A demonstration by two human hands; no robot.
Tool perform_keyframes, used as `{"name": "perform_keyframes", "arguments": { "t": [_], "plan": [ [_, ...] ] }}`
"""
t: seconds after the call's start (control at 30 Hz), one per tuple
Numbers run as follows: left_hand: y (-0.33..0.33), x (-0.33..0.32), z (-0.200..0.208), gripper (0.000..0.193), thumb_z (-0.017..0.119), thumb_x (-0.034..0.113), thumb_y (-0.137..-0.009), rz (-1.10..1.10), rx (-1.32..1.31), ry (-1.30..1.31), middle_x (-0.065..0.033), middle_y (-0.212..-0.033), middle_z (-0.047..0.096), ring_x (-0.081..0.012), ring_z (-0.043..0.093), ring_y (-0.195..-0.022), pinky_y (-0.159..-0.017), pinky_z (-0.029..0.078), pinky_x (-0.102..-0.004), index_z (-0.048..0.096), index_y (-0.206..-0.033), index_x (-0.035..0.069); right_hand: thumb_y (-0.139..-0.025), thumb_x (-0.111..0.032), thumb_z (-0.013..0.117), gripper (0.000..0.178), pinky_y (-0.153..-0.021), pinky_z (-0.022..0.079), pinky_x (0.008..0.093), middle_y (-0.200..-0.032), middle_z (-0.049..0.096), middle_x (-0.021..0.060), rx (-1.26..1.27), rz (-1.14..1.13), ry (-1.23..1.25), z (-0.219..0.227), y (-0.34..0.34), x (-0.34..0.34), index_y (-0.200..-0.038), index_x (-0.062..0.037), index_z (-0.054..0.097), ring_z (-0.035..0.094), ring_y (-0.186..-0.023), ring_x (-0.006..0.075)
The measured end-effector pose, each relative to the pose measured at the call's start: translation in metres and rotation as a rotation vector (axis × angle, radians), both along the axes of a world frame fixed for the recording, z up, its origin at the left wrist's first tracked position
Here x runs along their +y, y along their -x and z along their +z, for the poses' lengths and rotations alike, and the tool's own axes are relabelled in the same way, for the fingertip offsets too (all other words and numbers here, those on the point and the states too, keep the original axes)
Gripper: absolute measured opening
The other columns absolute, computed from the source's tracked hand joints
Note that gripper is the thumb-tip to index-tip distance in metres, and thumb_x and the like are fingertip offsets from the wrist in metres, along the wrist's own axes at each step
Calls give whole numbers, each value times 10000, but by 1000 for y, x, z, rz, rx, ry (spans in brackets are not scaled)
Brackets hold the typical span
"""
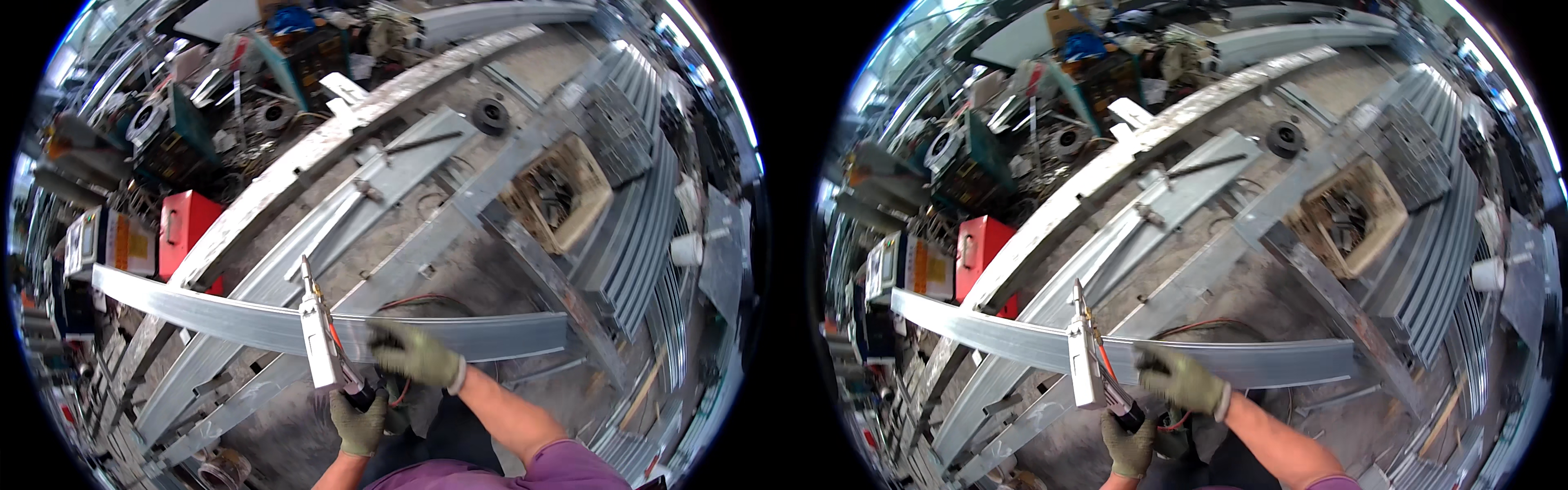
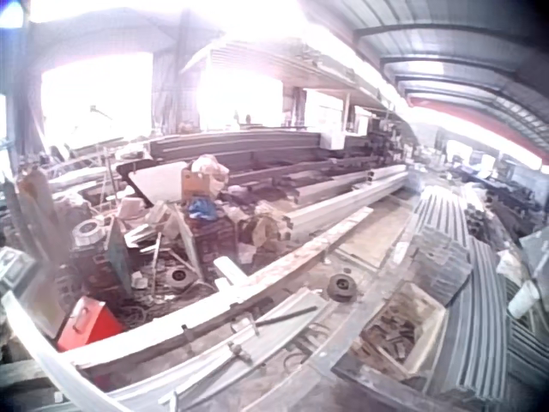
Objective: The person welds aluminum frame pieces together using a handheld welding torch. They position the pieces, apply welds at the joints, and then move the completed frame aside.
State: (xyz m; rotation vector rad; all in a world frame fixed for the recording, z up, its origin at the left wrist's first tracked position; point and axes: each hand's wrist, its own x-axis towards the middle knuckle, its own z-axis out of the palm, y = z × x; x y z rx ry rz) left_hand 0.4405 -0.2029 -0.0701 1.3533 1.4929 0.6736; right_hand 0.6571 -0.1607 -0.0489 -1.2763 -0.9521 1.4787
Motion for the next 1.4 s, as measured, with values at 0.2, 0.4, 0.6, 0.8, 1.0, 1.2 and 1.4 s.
{"name": "perform_keyframes", "arguments": {
  "t": [0.2,0.4,0.6,0.8,1.0,1.2,1.4],
  "plan": [
    [-93,-38,21,483,886,124,-815,-328,-181,-103,-40,-1007,620,-133,595,-843,-741,508,-303,556,-1156,32,-840,-305,830,869,-1100,479,467,-1366,597,271,-510,-368,-56,45,-13,-96,-1539,32,441,596,-1258,427],
    [-163,-107,50,575,890,224,-790,-818,-6,-91,-175,-1060,648,-366,672,-910,-800,554,-430,586,-1245,44,-958,-234,759,370,-764,570,442,-1010,714,164,-870,-781,-130,29,-90,-189,-1244,-17,670,699,-845,363],
    [-247,-74,43,334,730,181,-927,-863,55,-461,-236,-1083,673,-433,644,-992,-841,507,-489,616,-1180,-5,-1065,-268,659,343,-790,557,405,-1023,728,147,-473,-981,147,20,-173,-337,-1245,24,662,702,-907,299],
    [-289,-8,-65,362,566,381,-1047,-761,702,-576,-215,-1046,680,-444,638,-1008,-876,480,-546,690,-1038,40,-992,-173,765,349,-839,569,349,-1081,760,119,-160,-919,370,25,-226,-419,-1275,15,685,724,-973,196],
    [-303,-23,-77,547,475,466,-1075,-703,887,-592,-204,-838,697,-461,652,-848,-796,461,-578,693,-764,71,-965,-160,794,345,-789,581,313,-1044,773,106,-106,-834,283,15,-237,-447,-1240,26,700,735,-921,160],
    [-301,-24,-77,583,444,488,-1085,-707,952,-583,-214,-810,705,-465,653,-829,-804,458,-575,705,-763,79,-966,-141,791,314,-785,585,319,-1056,783,104,-14,-835,217,11,-250,-444,-1227,16,715,744,-930,159],
    [-303,-26,-74,604,440,506,-1083,-686,946,-541,-221,-804,703,-470,653,-806,-785,468,-579,697,-754,69,-961,-131,794,308,-790,587,319,-1055,783,107,27,-775,270,3,-256,-443,-1226,10,722,741,-911,166]
  ]
}}
